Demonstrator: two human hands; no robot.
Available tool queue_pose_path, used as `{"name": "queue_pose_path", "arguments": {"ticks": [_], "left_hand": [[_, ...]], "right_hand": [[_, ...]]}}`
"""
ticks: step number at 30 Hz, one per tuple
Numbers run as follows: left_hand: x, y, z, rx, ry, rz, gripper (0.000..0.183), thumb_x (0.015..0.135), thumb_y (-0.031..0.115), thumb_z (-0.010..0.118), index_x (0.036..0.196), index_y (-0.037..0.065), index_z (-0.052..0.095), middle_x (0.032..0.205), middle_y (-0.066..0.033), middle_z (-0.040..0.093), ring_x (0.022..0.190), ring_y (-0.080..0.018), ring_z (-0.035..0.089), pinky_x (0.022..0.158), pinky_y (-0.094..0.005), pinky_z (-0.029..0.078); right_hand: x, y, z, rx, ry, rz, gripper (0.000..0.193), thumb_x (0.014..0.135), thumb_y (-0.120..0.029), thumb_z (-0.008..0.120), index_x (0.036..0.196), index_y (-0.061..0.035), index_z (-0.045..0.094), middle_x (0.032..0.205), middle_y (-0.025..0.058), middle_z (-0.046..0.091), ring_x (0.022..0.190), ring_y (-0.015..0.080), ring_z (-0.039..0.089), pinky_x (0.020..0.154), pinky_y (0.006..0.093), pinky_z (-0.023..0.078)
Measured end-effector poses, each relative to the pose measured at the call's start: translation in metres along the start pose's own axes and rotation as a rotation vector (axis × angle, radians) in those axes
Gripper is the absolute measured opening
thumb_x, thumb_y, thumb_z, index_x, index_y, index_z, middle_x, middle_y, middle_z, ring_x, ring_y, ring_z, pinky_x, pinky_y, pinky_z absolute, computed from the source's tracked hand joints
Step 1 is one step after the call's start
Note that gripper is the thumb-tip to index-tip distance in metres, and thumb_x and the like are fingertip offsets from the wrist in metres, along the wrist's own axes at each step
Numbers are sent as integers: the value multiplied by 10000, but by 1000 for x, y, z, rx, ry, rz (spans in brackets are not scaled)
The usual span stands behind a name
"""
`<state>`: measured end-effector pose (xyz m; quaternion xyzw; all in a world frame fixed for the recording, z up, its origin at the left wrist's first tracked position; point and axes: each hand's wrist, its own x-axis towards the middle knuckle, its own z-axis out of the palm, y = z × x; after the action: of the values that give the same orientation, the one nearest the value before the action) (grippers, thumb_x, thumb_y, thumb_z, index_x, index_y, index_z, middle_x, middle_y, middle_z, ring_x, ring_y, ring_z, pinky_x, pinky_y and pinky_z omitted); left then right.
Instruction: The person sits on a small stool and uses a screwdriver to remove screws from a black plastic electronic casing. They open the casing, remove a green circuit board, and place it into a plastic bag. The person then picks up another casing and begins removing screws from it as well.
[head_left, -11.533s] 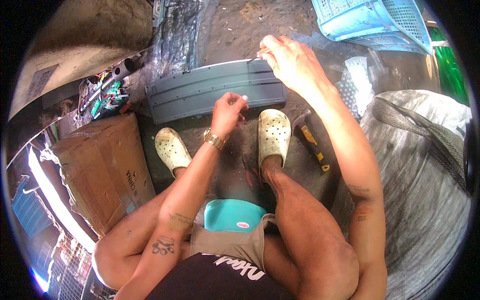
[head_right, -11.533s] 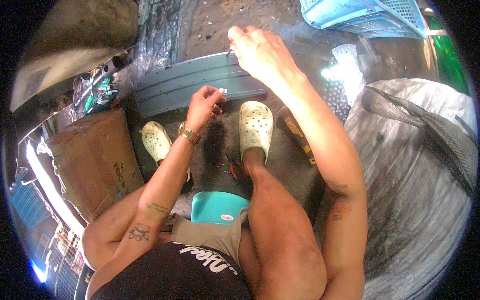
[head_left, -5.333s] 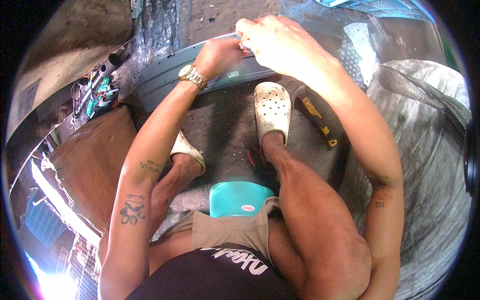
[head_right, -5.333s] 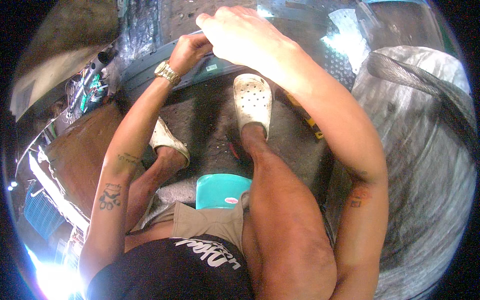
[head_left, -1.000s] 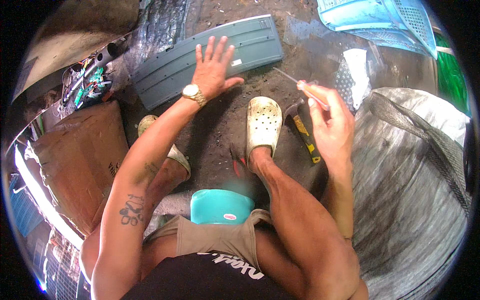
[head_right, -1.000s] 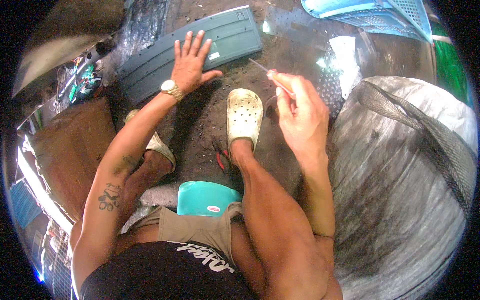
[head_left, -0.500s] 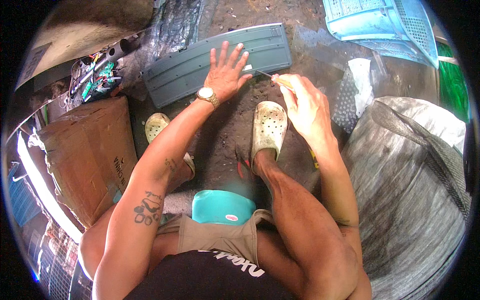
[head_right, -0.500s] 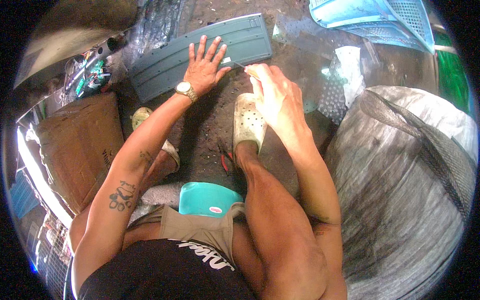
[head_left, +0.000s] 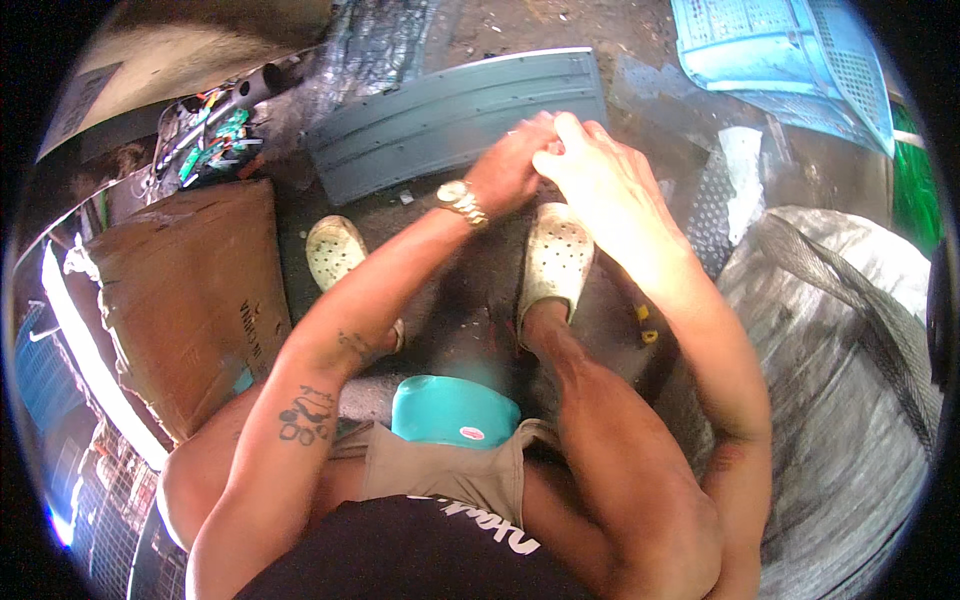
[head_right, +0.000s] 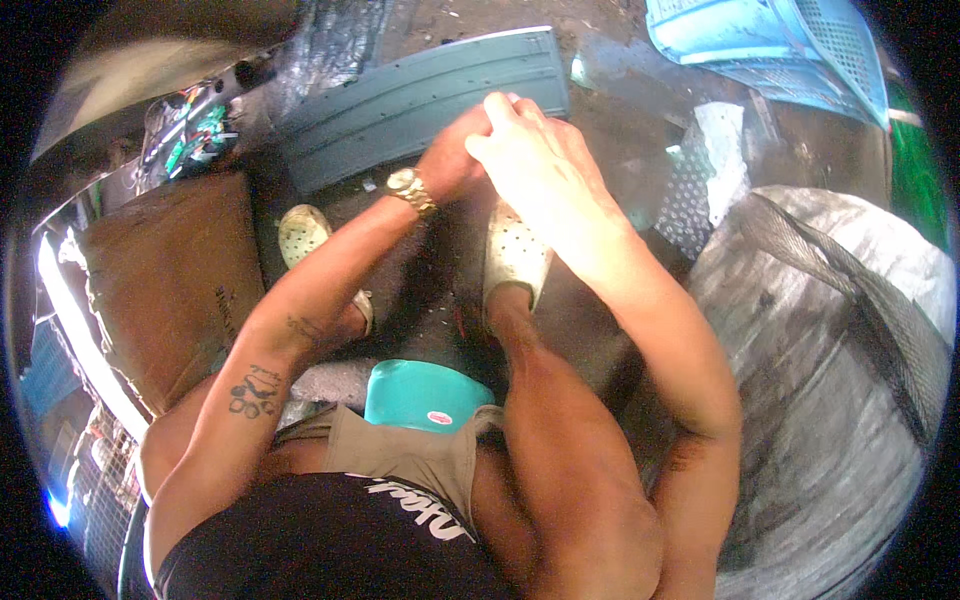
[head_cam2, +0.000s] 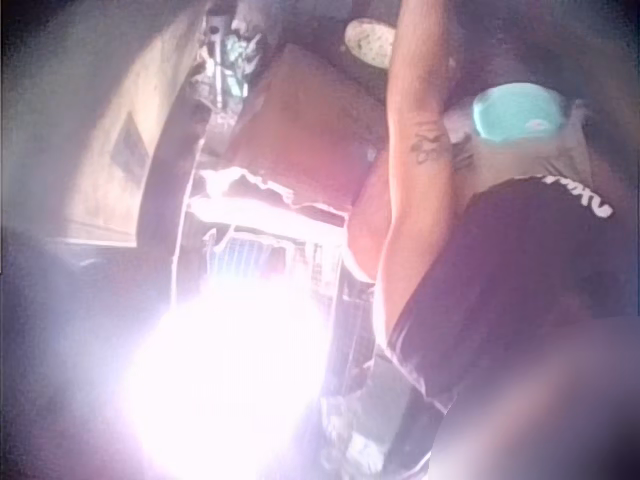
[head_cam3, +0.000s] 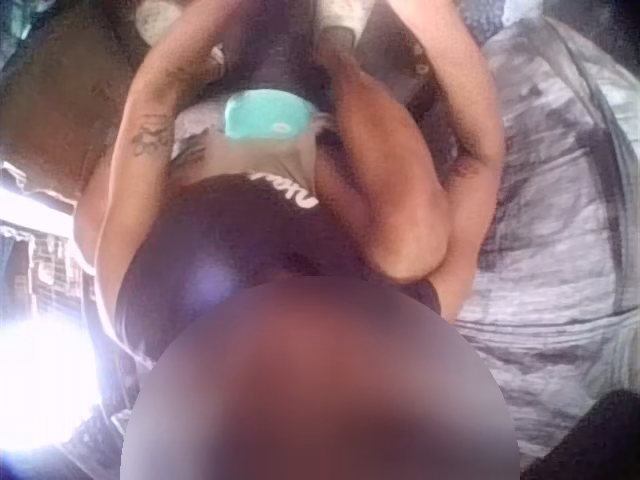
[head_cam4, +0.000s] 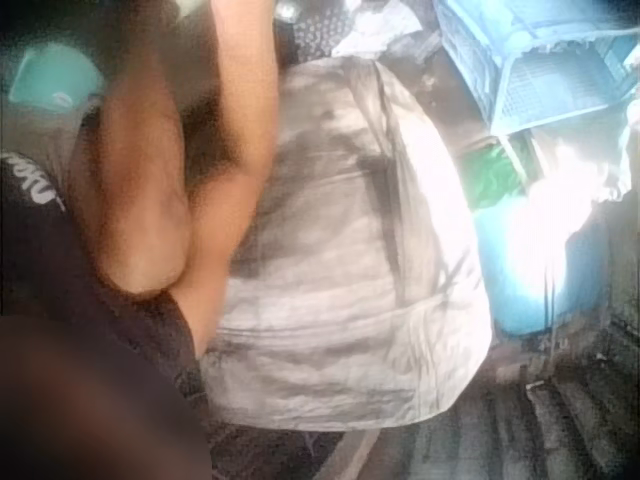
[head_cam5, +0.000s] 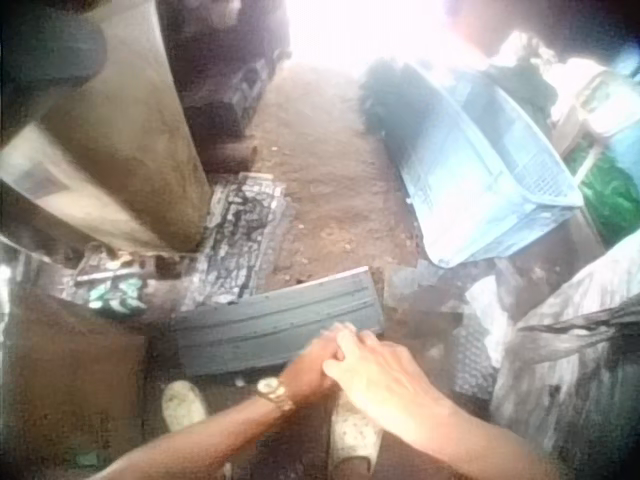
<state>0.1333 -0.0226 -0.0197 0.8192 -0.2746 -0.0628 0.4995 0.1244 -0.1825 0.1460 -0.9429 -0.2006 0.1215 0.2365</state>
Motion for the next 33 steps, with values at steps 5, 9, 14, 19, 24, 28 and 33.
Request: {"name": "queue_pose_path", "arguments": {"ticks": [5,9,14,19,24,28,33], "left_hand": [[8,-1,-1,70,-13,60,164,879,113,640,1041,112,662,922,-116,712,874,-339,707,765,-443,575],[11,-1,-1,97,68,97,168,850,143,670,1016,126,658,861,-98,685,805,-334,685,711,-448,565],[9,0,-3,-18,136,160,137,869,152,679,995,98,676,886,-115,704,829,-346,696,718,-439,569],[13,-11,-14,173,-69,101,213,865,231,717,1039,121,661,944,-99,716,898,-319,707,752,-436,577],[17,-10,-17,103,-117,140,161,863,208,677,992,114,658,906,-102,701,846,-350,698,720,-466,562],[21,-6,-19,184,-160,92,354,861,302,723,1152,120,635,1072,-124,705,956,-353,694,795,-455,572],[6,-6,-49,293,-61,221,863,809,484,804,1499,111,445,1519,-165,497,1435,-400,425,1168,-514,384]], "right_hand": [[5,-9,-16,-225,-216,86,266,947,-288,624,1069,-55,587,1059,203,617,1007,379,652,813,495,557],[10,-9,-13,-311,-282,225,260,972,-268,623,1129,-70,564,1063,187,629,929,385,694,741,490,574],[11,-8,-10,-354,-69,-106,163,976,-152,574,1111,-63,567,1022,191,647,872,401,712,713,511,580],[11,-16,-14,-356,-279,177,219,915,-74,594,1133,-70,597,1071,178,611,900,376,704,750,484,590],[11,-18,-18,-300,-47,-94,239,912,-81,600,1149,-53,608,1041,175,626,819,389,716,701,490,592],[7,-19,-22,-347,-202,156,238,898,-52,607,1135,-49,629,1049,145,616,907,357,708,775,455,589],[-36,7,-33,88,83,113,231,852,57,616,1015,-67,722,1044,117,656,939,300,712,754,382,573]]}}
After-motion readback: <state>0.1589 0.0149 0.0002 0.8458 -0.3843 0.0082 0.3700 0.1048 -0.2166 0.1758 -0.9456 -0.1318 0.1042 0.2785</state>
